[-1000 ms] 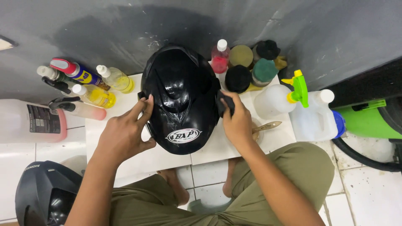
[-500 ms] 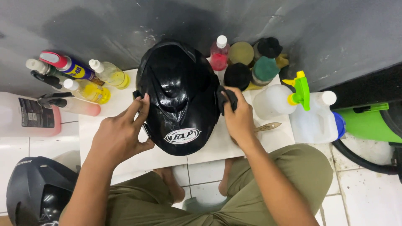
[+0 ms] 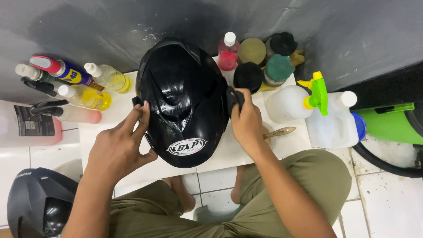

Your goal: The person applies a brown paste to a black motorcycle helmet using a small brush, focusing on the front and sides. They then wipe the helmet with a black cloth to remove excess paste and buff the surface.

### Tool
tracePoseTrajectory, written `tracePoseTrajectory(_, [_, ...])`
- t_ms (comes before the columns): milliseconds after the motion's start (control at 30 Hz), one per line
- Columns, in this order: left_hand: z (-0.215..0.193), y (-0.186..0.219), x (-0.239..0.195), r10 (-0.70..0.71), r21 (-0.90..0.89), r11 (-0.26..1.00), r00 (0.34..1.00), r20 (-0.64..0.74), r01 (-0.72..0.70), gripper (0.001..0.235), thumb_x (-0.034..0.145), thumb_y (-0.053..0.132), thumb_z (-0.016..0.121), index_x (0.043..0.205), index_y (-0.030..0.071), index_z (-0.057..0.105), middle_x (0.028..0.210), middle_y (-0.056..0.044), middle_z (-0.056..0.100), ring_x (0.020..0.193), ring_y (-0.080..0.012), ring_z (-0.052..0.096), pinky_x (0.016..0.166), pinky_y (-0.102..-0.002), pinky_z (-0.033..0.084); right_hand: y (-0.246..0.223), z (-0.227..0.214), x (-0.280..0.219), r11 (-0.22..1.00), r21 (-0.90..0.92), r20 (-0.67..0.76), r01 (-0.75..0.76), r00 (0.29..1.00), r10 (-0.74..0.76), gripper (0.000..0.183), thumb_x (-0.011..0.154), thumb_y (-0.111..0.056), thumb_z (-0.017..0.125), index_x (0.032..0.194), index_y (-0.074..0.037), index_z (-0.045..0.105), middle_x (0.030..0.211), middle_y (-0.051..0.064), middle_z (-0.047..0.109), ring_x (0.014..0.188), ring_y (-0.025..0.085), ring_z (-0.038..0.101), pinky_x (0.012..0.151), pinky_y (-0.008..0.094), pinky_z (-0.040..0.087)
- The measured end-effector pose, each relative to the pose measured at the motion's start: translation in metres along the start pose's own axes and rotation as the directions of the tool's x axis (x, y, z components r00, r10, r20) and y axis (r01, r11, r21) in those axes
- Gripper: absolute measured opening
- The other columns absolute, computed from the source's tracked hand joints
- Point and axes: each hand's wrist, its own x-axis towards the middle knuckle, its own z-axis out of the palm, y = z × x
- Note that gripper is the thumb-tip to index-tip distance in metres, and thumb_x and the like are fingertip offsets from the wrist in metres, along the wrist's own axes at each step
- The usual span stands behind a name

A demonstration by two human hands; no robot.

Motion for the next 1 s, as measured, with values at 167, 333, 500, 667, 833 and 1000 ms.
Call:
tracePoseTrajectory(167, [-0.002,0.001,0.0,-0.001,-0.007,1.0,1.0,-0.014,0.001,0.092,0.051,0.048,0.076,0.135,0.012,0.064,0.122,0.0,0.065,0.104,-0.0171,0.072,0.059,-0.028,0.058,-0.009,-0.009,-0.022,0.996,-0.056,0.061,-0.063,0.996,0.066,0.026,0.099,-0.013,0.043,0.124,-0.012,0.05,0.09,0.028,0.07,0.086,0.044,0.07,0.073,0.052,0.056])
tracePoseTrajectory(333, [0.0,-0.001,-0.002,-0.003,-0.028,1.0,1.0,0.021,0.004,0.093,0.052,0.049,0.077,0.136,0.012,0.063,0.124,-0.001,0.065,0.11,-0.0183,0.07,0.062,-0.028,0.059,-0.016,-0.004,-0.043,0.995,-0.083,0.024,0.059,0.998,-0.058,0.025,0.1,-0.024,0.05,0.123,-0.017,0.057,0.095,0.025,0.073,0.09,0.044,0.07,0.075,0.051,0.056])
tracePoseTrajectory(500, [0.002,-0.002,0.0,0.005,-0.044,0.999,1.0,-0.011,-0.005,0.094,0.05,0.053,0.078,0.134,0.013,0.064,0.122,0.002,0.064,0.111,-0.0165,0.069,0.062,-0.027,0.059,-0.033,-0.007,-0.008,0.958,0.023,-0.125,0.285,0.952,-0.28,0.03,0.094,0.001,0.049,0.12,-0.007,0.062,0.102,0.027,0.071,0.099,0.045,0.067,0.083,0.051,0.055])
tracePoseTrajectory(667, [-0.002,-0.003,-0.004,-0.008,-0.085,0.996,1.0,-0.017,0.007,0.089,0.049,0.052,0.081,0.129,0.014,0.067,0.12,-0.001,0.065,0.104,-0.02,0.072,0.061,-0.029,0.059,-0.034,-0.006,-0.031,0.958,-0.054,-0.121,0.283,0.95,-0.287,0.023,0.099,-0.01,0.055,0.12,-0.01,0.066,0.103,0.02,0.073,0.098,0.037,0.07,0.083,0.046,0.056])
tracePoseTrajectory(833, [-0.011,-0.005,-0.002,-0.019,-0.139,0.99,1.0,0.022,0.021,0.086,0.049,0.046,0.086,0.127,0.012,0.069,0.12,-0.004,0.066,0.097,-0.0239,0.074,0.06,-0.031,0.059,-0.028,-0.003,-0.065,0.921,-0.137,-0.101,0.364,0.92,-0.379,0.02,0.098,-0.017,0.063,0.116,-0.013,0.07,0.103,0.011,0.076,0.096,0.03,0.072,0.081,0.04,0.057])
tracePoseTrajectory(1000, [-0.014,-0.004,0.003,-0.005,-0.164,0.986,1.0,0.004,0.006,0.09,0.049,0.045,0.087,0.129,0.01,0.067,0.117,-0.007,0.066,0.096,-0.0261,0.074,0.058,-0.032,0.059,-0.024,0.002,-0.038,0.804,-0.298,-0.199,0.514,0.791,-0.579,0.017,0.099,-0.022,0.068,0.115,-0.017,0.072,0.091,0.004,0.073,0.084,0.026,0.073,0.071,0.036,0.058])
